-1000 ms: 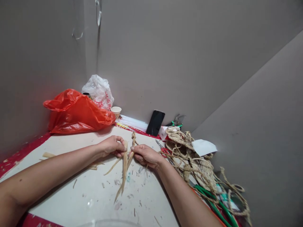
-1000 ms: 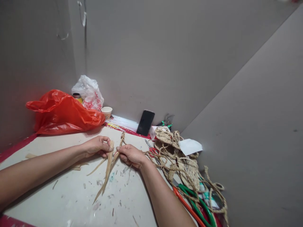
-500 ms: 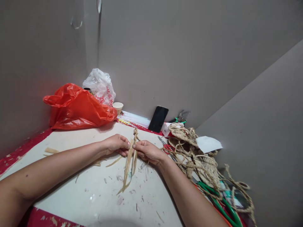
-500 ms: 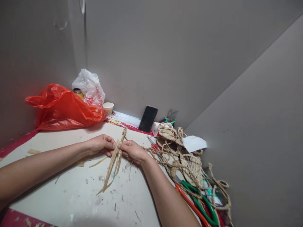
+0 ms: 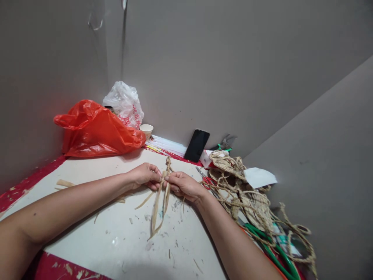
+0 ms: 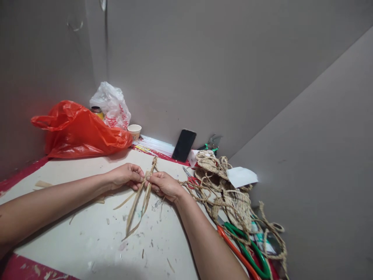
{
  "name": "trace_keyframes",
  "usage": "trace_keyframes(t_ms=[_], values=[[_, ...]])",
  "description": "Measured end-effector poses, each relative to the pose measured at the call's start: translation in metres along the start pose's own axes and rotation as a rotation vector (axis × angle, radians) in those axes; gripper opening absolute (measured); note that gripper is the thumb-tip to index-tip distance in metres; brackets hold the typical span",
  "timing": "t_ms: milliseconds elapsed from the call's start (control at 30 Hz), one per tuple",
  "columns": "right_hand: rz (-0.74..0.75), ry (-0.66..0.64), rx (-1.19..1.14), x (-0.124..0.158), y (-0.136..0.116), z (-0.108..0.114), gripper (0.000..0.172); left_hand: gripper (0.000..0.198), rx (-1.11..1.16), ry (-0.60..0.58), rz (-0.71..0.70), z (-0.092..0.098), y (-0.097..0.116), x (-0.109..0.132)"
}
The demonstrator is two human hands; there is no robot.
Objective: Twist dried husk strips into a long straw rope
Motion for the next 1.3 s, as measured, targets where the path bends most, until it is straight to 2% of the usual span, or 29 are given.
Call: trace_keyframes(t_ms=[167, 300, 533, 767, 1000, 1300], values=[[0.004, -0.009, -0.014, 0.0000, 0.0001, 0.0001, 0.032, 0.026, 0.008, 0.015, -0.024, 0.0049, 0.0001, -0.0017], [0.004, 0.001, -0.015, 0.0001, 0.0005, 0.0010, 0.032, 0.027, -0.067, 0.003, -0.054, 0.0022, 0.0043, -0.0011], [-0.002, -0.004, -0.023, 0.0008, 0.0010, 0.0012, 0.029, 0.027, -0.040, -0.023, 0.045, -0.0007, -0.0018, 0.0016], [-0.002, -0.004, -0.012, 0.0015, 0.0001, 0.0027, 0.032, 0.028, 0.036, -0.006, 0.000, 0.0048, 0.0000, -0.0004], [0.004, 0.017, 0.040, -0.0009, 0.0002, -0.0002, 0.035, 0.033, -0.029, -0.013, -0.023, 0.0005, 0.0011, 0.0000], [0.005, 0.037, 0.039, 0.0001, -0.0022, -0.0012, 0.033, 0.024, -0.061, -0.029, 0.038, 0.0001, -0.0019, 0.0008]])
Point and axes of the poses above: each hand's wrist, its own x-axis away from the middle knuckle, its own z-axis out of the back of the hand, y = z × x, the point moved 9 cm from there along -x, towards the middle knuckle, and after that the axes turned 9 degrees about -y, right-handed, at the moved point
